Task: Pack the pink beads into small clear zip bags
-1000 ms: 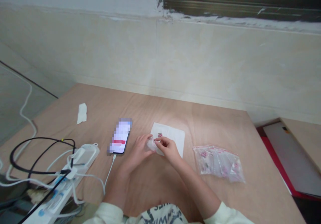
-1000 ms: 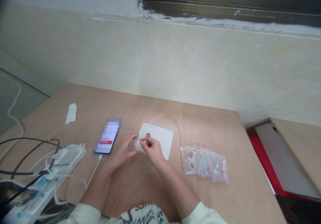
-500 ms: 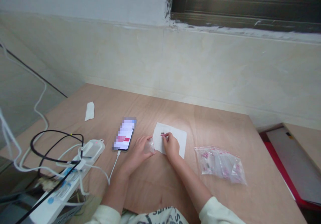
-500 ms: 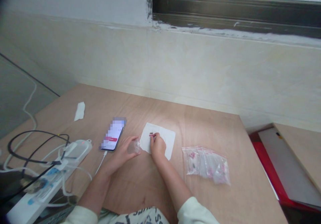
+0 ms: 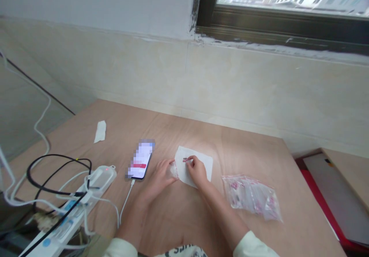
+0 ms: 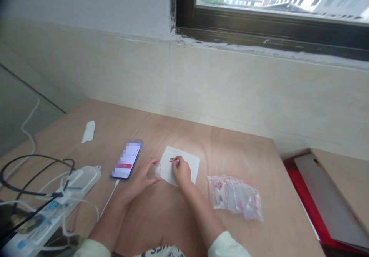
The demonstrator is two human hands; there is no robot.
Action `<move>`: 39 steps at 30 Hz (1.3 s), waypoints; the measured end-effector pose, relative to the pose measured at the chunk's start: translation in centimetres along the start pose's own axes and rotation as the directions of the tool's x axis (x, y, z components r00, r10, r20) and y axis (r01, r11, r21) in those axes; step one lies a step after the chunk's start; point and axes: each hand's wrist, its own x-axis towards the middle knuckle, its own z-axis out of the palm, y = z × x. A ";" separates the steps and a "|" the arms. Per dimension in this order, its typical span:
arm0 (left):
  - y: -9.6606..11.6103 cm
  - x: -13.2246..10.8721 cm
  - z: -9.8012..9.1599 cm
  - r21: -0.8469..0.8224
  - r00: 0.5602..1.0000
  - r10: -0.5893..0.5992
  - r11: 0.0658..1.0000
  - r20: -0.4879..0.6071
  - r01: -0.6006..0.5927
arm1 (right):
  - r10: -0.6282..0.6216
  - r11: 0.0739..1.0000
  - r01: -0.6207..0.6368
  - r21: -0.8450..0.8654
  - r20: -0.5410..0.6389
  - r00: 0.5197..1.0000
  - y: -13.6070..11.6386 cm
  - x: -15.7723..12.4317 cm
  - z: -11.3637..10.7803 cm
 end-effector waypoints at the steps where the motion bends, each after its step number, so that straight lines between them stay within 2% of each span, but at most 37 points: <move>1: 0.0 0.2 0.0 -0.002 1.000 -0.002 1.000 0.001 0.002 | -0.005 1.000 0.005 -0.030 0.014 1.000 0.1 0.2 0.1; 8: -0.5 1.4 0.6 0.012 1.000 0.003 1.000 0.013 -0.003 | -0.053 0.990 0.061 -0.130 0.060 0.997 0.2 0.8 0.3; 13: -0.6 1.8 1.0 0.009 0.999 -0.009 1.000 0.039 0.009 | -0.061 0.988 0.073 -0.135 0.090 0.994 0.1 1.3 0.0; 17: -0.7 1.8 1.3 0.003 0.999 -0.020 1.000 0.040 0.020 | -0.069 0.998 0.068 0.009 0.092 0.993 -0.7 0.7 -0.6; 20: -0.9 1.9 1.6 0.007 1.000 0.003 1.000 0.017 -0.003 | -0.140 0.978 0.105 0.179 0.193 0.971 -1.6 0.0 -1.0; 22: -0.9 1.9 1.6 0.014 1.000 0.011 1.000 0.009 -0.011 | -0.149 0.969 0.097 0.228 0.219 0.964 -1.9 -0.1 -1.1; 27: -0.6 1.7 1.2 0.015 1.000 0.004 1.000 0.014 -0.005 | -0.129 0.991 0.125 0.046 0.098 0.987 -0.9 1.5 -0.6; 31: -0.5 1.6 0.8 0.024 1.000 -0.012 1.000 0.019 0.012 | -0.162 0.985 0.170 -0.040 0.151 0.975 -0.2 2.5 -0.1; 39: -1.1 1.6 1.2 0.012 1.000 0.001 1.000 0.007 -0.001 | -0.142 0.989 0.146 -0.013 0.157 0.977 -0.2 2.5 -0.5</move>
